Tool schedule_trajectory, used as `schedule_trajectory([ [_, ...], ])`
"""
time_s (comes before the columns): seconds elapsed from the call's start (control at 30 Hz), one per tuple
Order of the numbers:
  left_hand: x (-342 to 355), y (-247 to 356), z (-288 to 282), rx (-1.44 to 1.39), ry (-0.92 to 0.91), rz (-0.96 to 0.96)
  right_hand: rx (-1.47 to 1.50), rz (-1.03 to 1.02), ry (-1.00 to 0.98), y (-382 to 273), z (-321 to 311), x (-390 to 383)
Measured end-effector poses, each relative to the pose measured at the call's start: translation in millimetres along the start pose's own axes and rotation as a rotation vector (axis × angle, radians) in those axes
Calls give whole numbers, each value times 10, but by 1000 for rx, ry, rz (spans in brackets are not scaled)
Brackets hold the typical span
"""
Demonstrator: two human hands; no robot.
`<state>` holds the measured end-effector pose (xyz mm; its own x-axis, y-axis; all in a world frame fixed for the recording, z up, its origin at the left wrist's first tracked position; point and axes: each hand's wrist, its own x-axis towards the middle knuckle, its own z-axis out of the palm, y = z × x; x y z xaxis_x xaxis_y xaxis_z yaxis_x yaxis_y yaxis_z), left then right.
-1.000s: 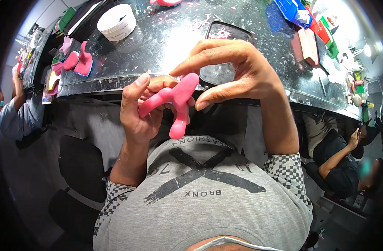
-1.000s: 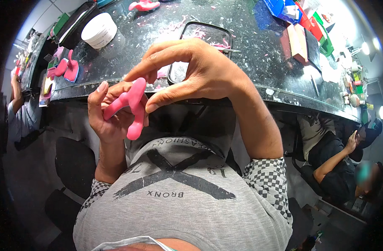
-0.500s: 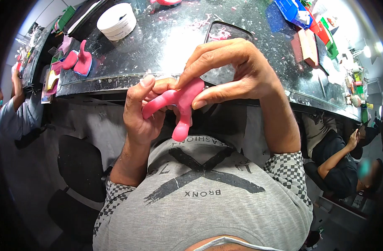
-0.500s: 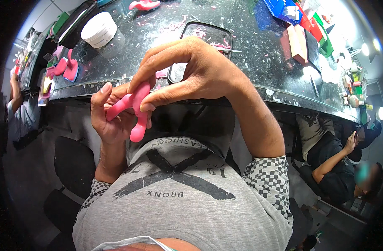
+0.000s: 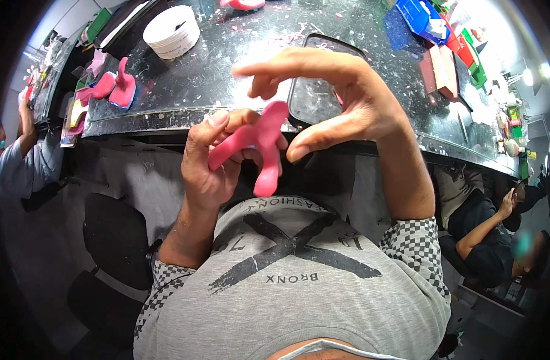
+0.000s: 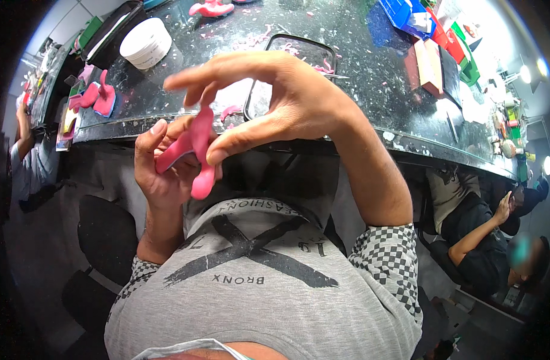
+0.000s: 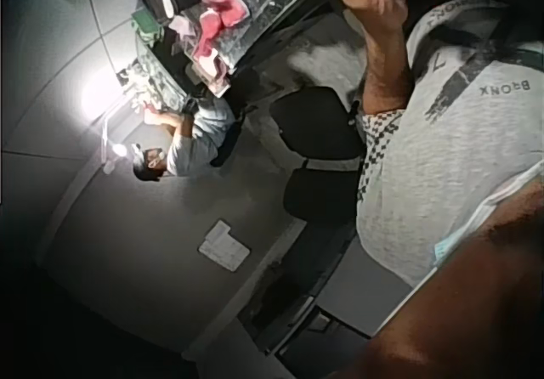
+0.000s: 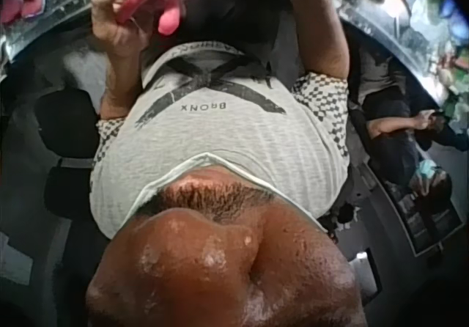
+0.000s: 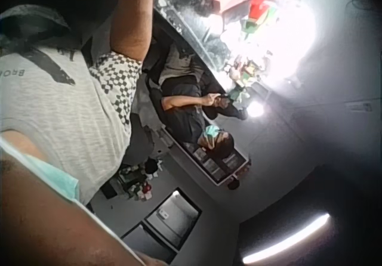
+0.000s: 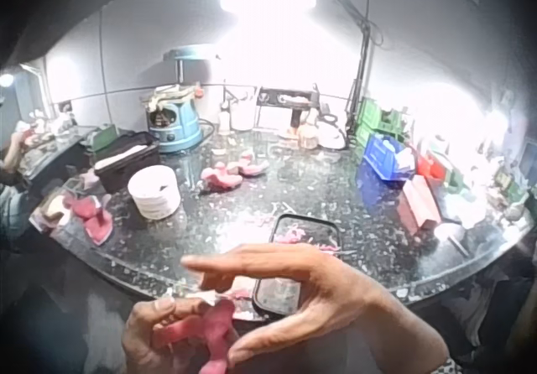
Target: The person trims and shapes wax on a mold using a metal tool, presses and molds a wax handle onto the base by hand, and details the wax piece using a pointed tool.
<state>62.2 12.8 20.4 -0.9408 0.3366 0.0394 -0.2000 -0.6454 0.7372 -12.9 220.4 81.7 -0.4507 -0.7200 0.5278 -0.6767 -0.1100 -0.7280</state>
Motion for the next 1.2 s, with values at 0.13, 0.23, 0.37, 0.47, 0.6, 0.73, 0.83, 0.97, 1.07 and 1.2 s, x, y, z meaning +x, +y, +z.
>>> schedule_trajectory([
  [0.13, 106, -62, -68, 136, 34, 222, -61, 221, 365, -21, 253, -164],
  [0.23, 213, -72, 85, 147, 226, 264, -236, 207, 482, -68, 571, -230],
  [0.37, 294, -3, 53, 196, 158, 259, -431, 69, 632, 126, 681, -248],
  [0.47, 341, 54, 21, 68, -30, 174, -532, -3, 709, 78, 644, -209],
  [0.6, 323, 94, 62, -53, -141, 111, -548, 36, 779, 34, 592, -177],
  [0.73, 281, 72, 52, 57, -145, 222, -491, 30, 797, 13, 532, -121],
  [0.83, 280, 82, 51, 74, -158, 285, -497, 18, 803, 2, 532, -105],
  [0.97, 281, 63, 2, -30, -199, 276, -571, -18, 800, -9, 541, -96],
  [1.07, 272, 31, 16, -75, -185, 270, -564, -17, 804, -8, 528, -107],
  [1.2, 267, 23, 38, -89, -175, 273, -561, -35, 787, 7, 513, -122],
])
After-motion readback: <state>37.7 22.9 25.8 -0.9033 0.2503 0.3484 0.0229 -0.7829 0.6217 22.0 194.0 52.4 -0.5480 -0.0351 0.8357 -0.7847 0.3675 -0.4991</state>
